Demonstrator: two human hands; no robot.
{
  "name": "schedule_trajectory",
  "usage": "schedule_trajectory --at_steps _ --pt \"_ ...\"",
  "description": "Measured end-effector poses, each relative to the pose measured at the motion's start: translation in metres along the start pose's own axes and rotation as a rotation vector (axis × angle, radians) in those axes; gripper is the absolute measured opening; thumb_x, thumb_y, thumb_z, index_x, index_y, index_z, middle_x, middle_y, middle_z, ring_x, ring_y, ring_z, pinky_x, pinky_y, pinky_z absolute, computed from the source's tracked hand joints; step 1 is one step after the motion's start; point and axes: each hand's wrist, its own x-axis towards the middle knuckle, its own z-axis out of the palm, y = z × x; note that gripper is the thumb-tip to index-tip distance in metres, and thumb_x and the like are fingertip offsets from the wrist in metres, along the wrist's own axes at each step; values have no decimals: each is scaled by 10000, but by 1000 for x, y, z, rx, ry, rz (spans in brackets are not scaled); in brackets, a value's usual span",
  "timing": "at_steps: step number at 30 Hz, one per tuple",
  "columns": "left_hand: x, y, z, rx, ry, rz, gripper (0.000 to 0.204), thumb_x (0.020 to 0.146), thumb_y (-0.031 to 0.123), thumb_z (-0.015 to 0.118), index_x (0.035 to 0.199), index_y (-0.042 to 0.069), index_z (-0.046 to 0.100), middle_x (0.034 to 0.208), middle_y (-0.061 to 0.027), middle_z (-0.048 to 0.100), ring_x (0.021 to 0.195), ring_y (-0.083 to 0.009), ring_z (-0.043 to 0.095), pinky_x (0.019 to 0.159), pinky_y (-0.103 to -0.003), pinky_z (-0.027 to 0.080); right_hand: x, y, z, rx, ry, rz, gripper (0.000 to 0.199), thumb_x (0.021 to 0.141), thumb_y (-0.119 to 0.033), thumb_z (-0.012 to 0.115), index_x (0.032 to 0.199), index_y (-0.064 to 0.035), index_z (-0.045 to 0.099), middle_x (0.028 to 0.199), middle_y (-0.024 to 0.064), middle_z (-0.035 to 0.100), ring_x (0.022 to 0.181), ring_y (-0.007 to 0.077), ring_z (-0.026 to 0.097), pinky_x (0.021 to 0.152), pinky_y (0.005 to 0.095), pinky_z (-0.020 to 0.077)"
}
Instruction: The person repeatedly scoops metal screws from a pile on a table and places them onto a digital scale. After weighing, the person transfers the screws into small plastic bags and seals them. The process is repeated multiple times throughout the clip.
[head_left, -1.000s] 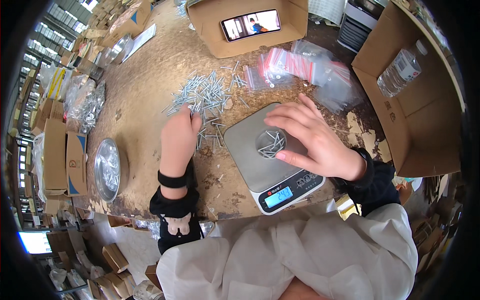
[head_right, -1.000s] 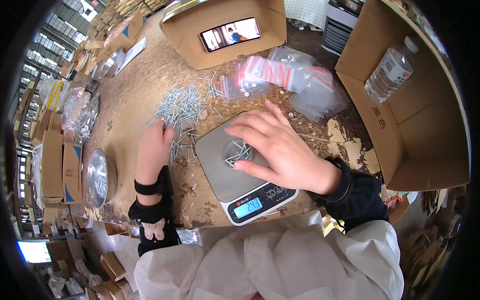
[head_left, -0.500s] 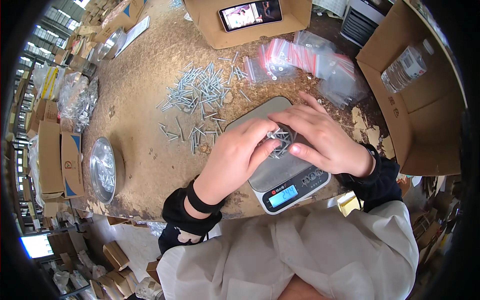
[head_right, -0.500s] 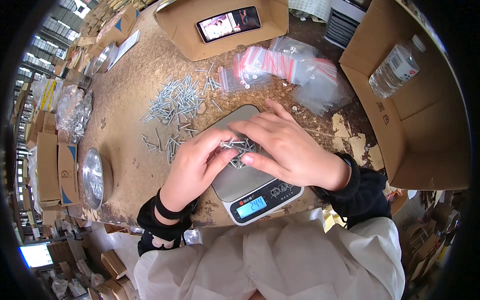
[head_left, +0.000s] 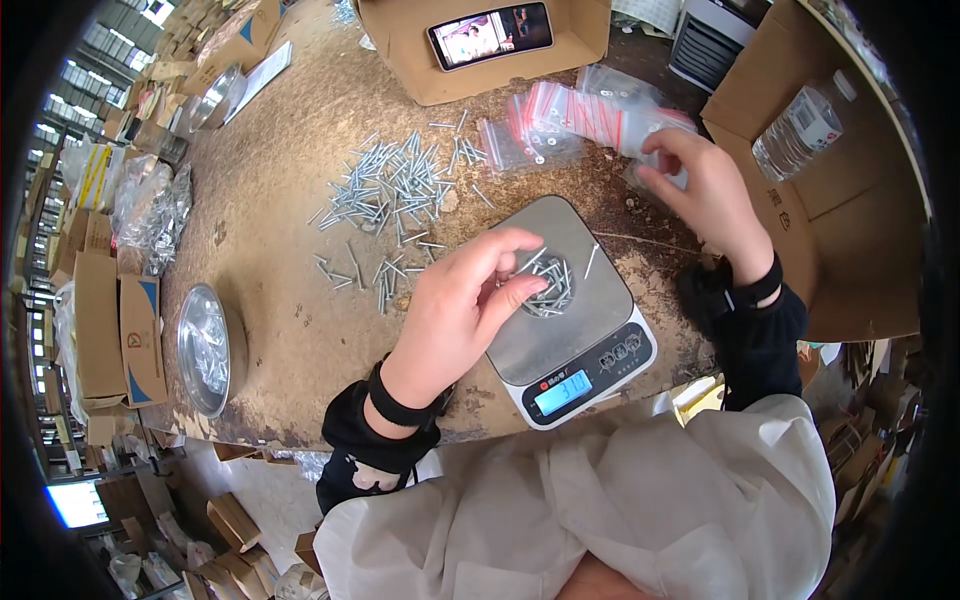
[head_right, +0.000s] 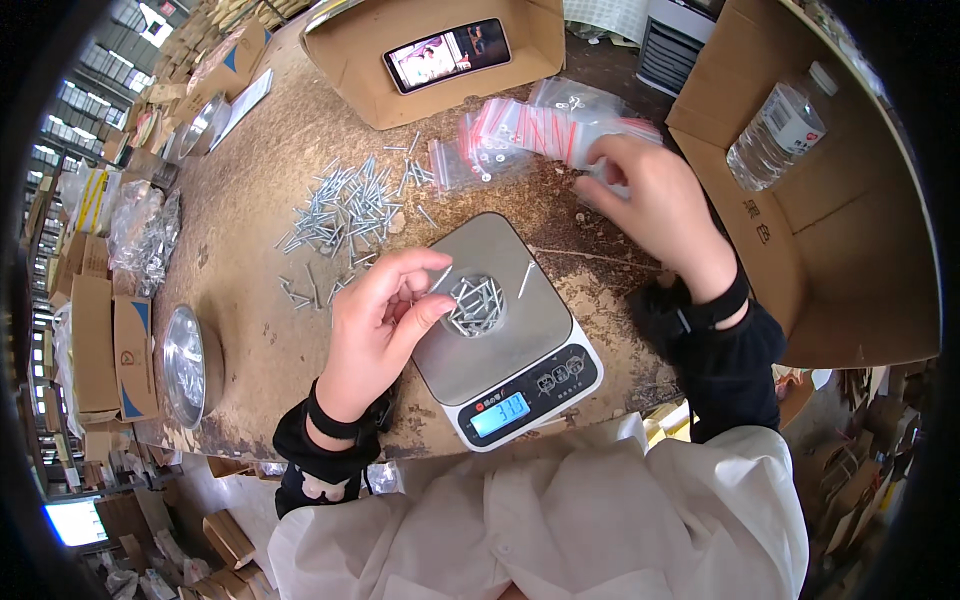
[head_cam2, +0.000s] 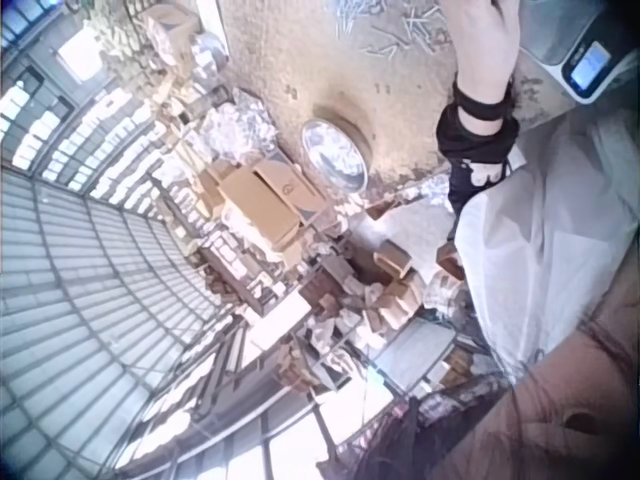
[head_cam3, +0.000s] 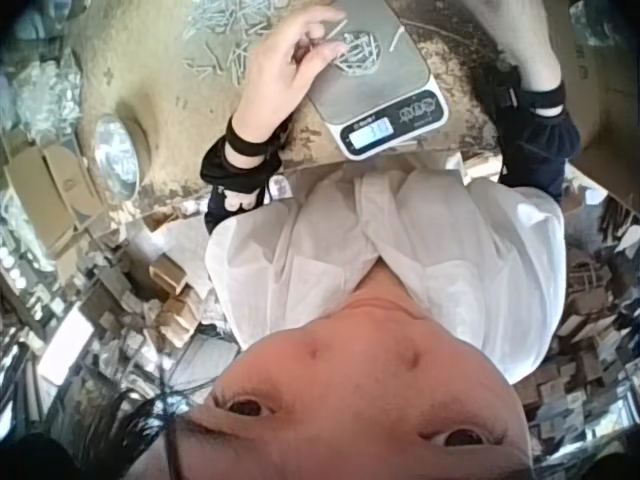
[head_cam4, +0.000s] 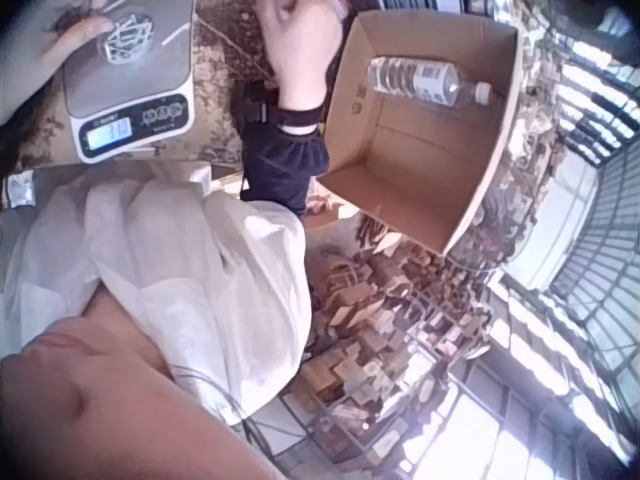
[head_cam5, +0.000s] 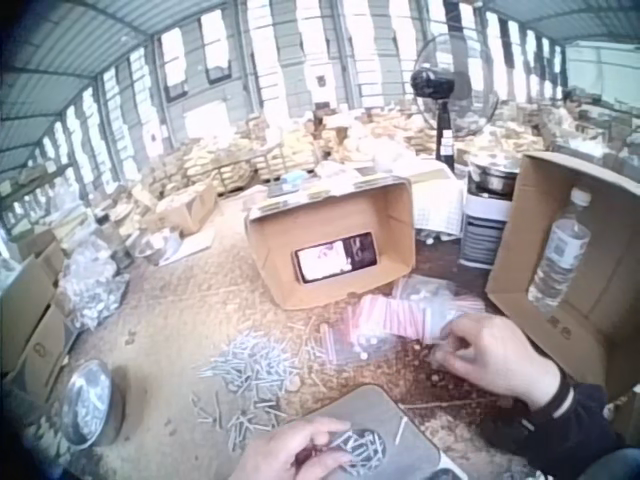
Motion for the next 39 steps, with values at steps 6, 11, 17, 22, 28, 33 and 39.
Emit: schedule_trajectory --at_steps 6,11,17,22,28,33,39 --pt "0 -8 0 -53 77 26 263 860 84 753 1098 48 646 749 -32 530 593 -101 499 527 -263 417 -4 37 10 -102 -166 113 211 809 -194 737 874 -42 607 766 134 619 741 317 612 650 418 456" --pt "-2 -13 -5 -50 137 66 246 861 81 756 1084 51 657 751 -8 534 601 -66 484 529 -226 396 1 29 7 -90 -260 119 163 826 -166 702 828 -24 621 765 151 646 777 350 639 673 436 479" --pt "-2 -5 -11 -109 131 97 219 858 45 753 1046 4 648 807 -23 605 641 -51 497 545 -214 400 1 19 5 -83 -149 68 150 842 -187 688 843 -41 654 745 148 653 760 358 638 659 432 485" --pt "-4 5 -13 -78 81 21 179 878 44 733 1033 -1 655 841 10 581 701 -48 498 617 -206 404 0 13 5 -121 -108 69 152 838 -193 696 843 -46 658 744 136 657 755 349 642 660 431 489" --pt "-4 -8 -24 -3 279 -15 169 874 85 747 1011 21 673 795 2 610 639 -50 510 545 -213 394 0 -6 4 1 56 -197 232 807 -111 717 1034 -81 678 1026 124 646 914 332 644 782 413 517" --pt "0 -46 -68 519 426 -107 318 920 199 709 1151 -1 622 1034 -108 645 891 -191 602 801 -311 473 -4 -42 18 310 -112 -554 333 785 -53 722 1115 -88 685 1249 115 564 1204 353 530 1011 443 442" --pt "1 -52 -82 771 496 -16 443 912 288 709 1221 -4 586 1276 -201 558 1201 -337 535 1021 -416 415 -5 -41 29 334 -197 -574 147 776 -73 733 891 -48 645 1216 111 552 1216 364 507 1019 469 424"
